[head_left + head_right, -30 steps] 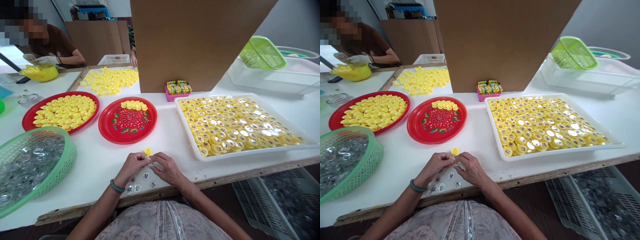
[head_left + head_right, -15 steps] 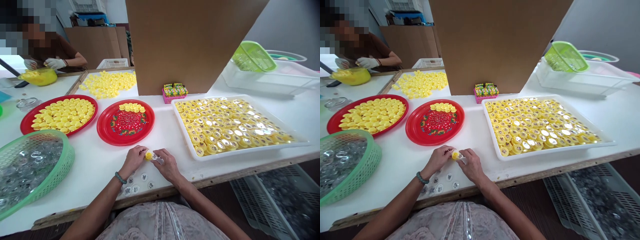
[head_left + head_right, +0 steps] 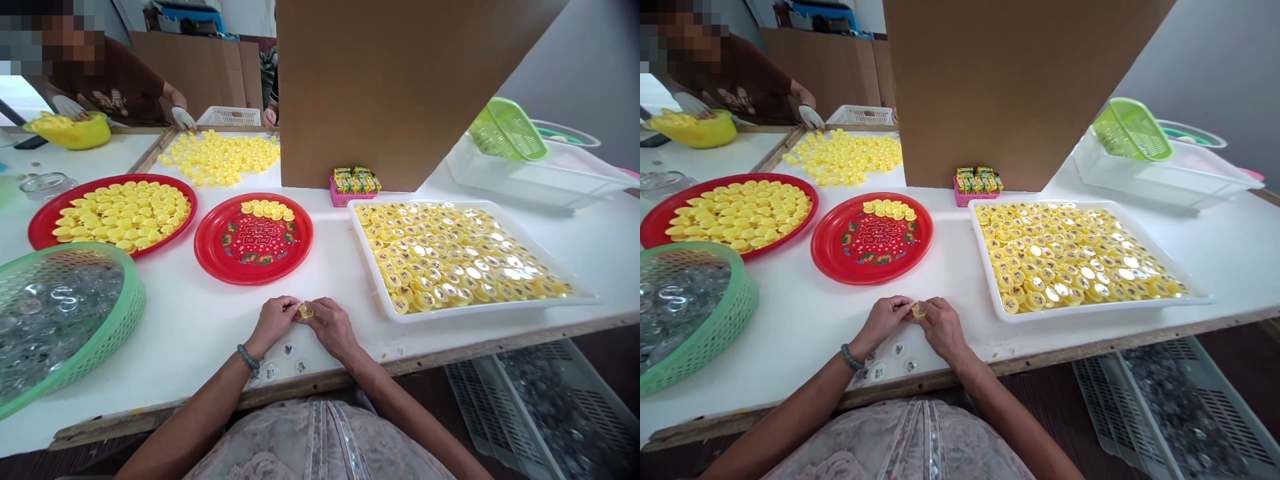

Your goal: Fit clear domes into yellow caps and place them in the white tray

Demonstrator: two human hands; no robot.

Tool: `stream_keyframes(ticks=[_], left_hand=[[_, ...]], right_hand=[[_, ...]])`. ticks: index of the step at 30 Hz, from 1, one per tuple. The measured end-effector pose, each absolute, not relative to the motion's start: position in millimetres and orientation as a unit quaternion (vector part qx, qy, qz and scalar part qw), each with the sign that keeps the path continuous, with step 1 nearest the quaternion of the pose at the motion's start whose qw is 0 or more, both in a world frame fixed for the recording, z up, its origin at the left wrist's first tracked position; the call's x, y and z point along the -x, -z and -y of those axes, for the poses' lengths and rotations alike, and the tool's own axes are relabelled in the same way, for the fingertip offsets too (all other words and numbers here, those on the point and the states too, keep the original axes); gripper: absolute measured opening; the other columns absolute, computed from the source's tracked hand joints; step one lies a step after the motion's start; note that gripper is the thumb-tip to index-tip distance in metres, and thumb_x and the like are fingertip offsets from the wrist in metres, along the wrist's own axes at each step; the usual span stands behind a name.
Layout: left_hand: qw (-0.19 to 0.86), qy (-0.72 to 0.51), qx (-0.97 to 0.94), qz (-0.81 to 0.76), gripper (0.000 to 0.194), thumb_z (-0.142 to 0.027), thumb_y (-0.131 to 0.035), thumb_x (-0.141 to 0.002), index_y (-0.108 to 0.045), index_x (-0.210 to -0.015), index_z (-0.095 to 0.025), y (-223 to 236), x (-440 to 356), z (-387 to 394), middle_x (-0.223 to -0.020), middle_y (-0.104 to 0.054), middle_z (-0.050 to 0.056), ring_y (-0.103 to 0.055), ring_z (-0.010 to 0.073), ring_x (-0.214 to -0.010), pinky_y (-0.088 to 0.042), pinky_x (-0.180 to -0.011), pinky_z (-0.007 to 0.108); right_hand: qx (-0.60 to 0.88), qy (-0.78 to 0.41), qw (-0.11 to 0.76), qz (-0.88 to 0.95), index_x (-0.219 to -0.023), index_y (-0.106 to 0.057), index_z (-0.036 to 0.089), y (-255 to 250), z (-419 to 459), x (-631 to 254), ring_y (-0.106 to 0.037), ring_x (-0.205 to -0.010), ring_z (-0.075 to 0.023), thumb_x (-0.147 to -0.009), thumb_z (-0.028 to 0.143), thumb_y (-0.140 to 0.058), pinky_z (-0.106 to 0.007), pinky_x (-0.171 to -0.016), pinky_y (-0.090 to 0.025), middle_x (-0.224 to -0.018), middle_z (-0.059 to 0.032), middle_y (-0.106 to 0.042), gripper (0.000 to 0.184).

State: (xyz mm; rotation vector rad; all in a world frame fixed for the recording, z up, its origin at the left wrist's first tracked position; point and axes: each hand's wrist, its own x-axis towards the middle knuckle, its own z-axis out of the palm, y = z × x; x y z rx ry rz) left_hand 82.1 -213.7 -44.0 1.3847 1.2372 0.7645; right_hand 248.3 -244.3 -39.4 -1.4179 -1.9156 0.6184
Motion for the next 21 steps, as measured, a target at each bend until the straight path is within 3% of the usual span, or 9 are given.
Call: stream_keyframes(ticks=[8, 21], left_hand=[[0.599, -0.341, -0.526, -0.499, 0.025, -0.035, -0.062, -0.071, -0.067, -0.083, -0.014, 37.9, -82.3, 215.7, -0.082, -0.068, 0.008, -0.062, 0.023, -0.077, -0.048, -0.071, 0.03], [0.616, -0.383, -0.489, -0.484, 0.021, -0.026, -0.068, -0.067, -0.057, -0.08, -0.014, 36.4, -85.0, 215.9, -0.077, -0.063, 0.003, -0.059, 0.0164, -0.071, -0.047, -0.066, 0.026]], right_hand=[[0.533, -0.296, 0.344, 0.714, -0.099, -0.069, 0.025, 41.1, 237.9, -253.0, -0.061, -0.084, -0.0164, -0.072, 0.013, -0.069, -0.026, -0.073, -0.049, -0.091, -0.0029, -0.066, 0.029], [0.427, -0.29, 0.288, 0.807, -0.103, -0.068, 0.026, 28.7, 221.9, -266.2, -0.06, -0.086, -0.0166, -0.077, 0.022, -0.067, -0.026, -0.077, -0.047, -0.09, -0.0035, -0.067, 0.026]])
